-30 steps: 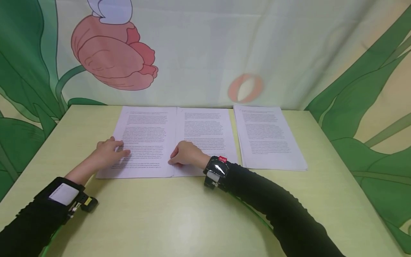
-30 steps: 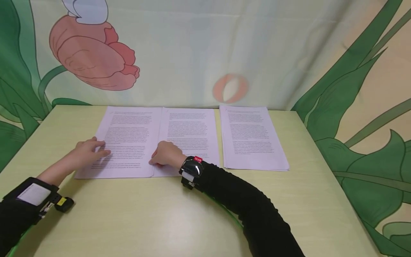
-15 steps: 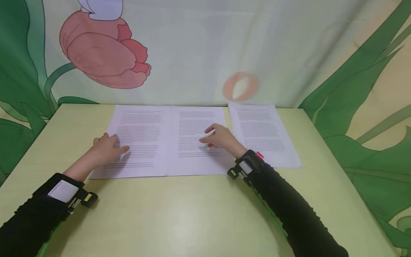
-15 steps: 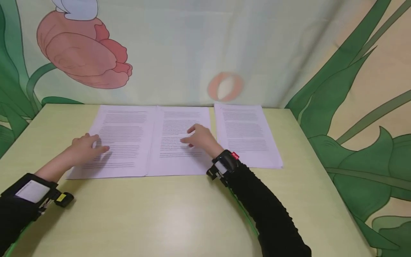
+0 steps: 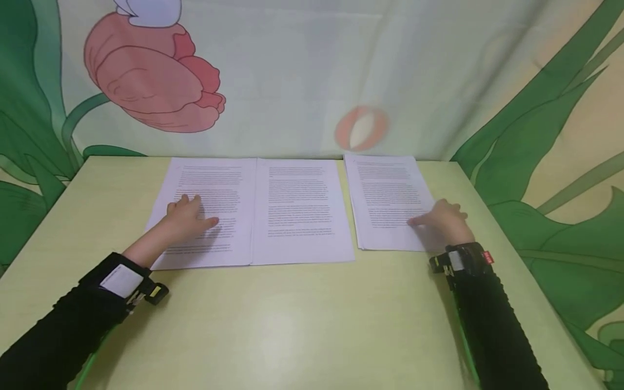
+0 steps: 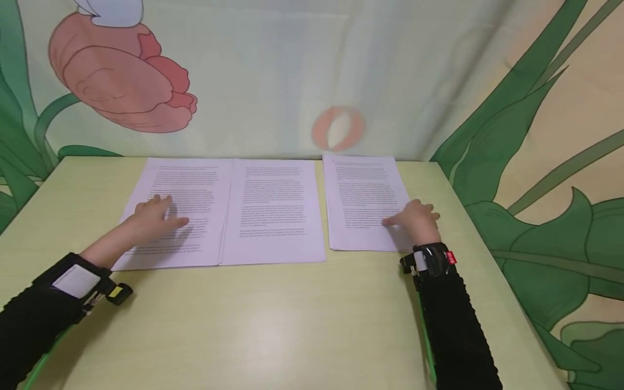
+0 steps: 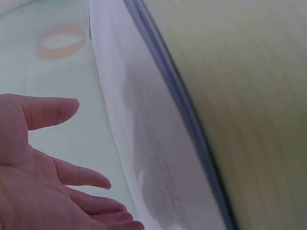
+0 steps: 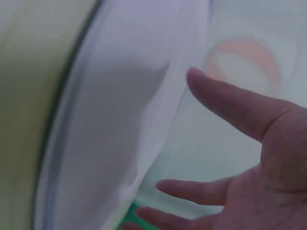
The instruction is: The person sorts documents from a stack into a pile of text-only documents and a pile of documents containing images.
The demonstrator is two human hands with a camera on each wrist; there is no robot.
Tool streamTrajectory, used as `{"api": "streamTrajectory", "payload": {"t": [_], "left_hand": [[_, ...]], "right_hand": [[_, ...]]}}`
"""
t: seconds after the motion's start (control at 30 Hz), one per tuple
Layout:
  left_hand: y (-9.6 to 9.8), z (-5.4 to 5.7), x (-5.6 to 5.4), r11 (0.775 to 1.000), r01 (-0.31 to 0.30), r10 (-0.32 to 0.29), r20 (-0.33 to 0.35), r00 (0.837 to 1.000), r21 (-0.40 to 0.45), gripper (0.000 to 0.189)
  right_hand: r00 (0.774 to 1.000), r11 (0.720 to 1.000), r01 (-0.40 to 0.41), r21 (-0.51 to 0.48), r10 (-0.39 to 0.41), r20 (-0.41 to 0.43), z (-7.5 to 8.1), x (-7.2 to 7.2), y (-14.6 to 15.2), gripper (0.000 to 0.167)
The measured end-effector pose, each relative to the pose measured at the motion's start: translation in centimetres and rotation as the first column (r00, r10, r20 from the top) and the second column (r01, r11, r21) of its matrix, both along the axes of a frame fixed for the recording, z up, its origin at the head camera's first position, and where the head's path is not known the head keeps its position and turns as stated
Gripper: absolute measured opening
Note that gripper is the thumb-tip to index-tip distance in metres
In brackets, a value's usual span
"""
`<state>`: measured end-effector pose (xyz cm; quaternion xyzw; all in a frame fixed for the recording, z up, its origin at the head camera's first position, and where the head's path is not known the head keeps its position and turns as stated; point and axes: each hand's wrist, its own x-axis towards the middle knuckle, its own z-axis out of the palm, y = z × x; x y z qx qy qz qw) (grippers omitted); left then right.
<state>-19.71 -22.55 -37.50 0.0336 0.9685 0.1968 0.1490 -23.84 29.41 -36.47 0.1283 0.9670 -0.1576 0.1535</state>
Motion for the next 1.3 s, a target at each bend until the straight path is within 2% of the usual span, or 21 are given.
{"api": "streamTrajectory", "payload": {"t": [0.13,0.33,0.43,0.7,0.83,0.93,1.03,1.13,1.23,1.3], "left_hand": [[0.1,-0.6,-0.1,1.0,0.027,-0.027,0.012,1.0,-0.006,0.08],[0.4,-0.7,0.3,0.999,0.047,-0.047,0.017,0.999,-0.008,0.079],[0.5,-0.6,0.3,0.998,0.054,-0.054,0.019,0.998,-0.018,0.08],[0.7,-0.7,0.3,0.997,0.066,-0.064,0.031,0.997,-0.045,0.082],[0.7,-0.8,0.4,0.997,0.068,-0.067,0.029,0.997,-0.046,0.081],[0.7,-0.9,0.4,0.997,0.068,-0.067,0.025,0.997,-0.045,0.081],[0.6,-0.9,0.5,0.997,0.067,-0.066,0.027,0.997,-0.04,0.084],[0.7,-0.8,0.6,0.997,0.063,-0.062,0.031,0.998,-0.033,0.086],[0.7,-0.8,0.6,0.998,0.06,-0.059,0.032,0.998,-0.03,0.087],[0.8,-0.9,0.6,0.998,0.058,-0.057,0.032,0.998,-0.026,0.087]], "right_hand": [[0.999,1.0,-0.001,-0.003,0.001,0.05,-0.2,1.2,2.3,0.078],[0.999,0.999,0.052,-0.013,-0.052,0.007,-0.2,1.9,2.8,0.074],[0.999,0.999,0.049,-0.01,-0.049,-0.012,-0.2,2.0,2.9,0.072],[0.999,0.984,-0.032,-0.173,0.035,0.016,-1.0,1.8,5.7,0.071],[0.999,0.969,-0.031,-0.244,0.041,0.036,-1.4,2.1,7.2,0.074],[0.999,0.95,-0.001,-0.311,0.017,0.048,-1.5,2.3,7.8,0.072],[0.998,0.916,0.047,-0.399,-0.029,0.051,-1.6,2.4,8.0,0.069],[0.995,0.854,0.094,-0.511,-0.086,0.04,-1.6,2.5,8.0,0.065],[0.99,0.758,0.126,-0.639,-0.14,0.029,-1.5,2.7,7.9,0.066],[0.984,0.658,0.14,-0.74,-0.175,0.03,-1.2,2.9,7.5,0.064]]}}
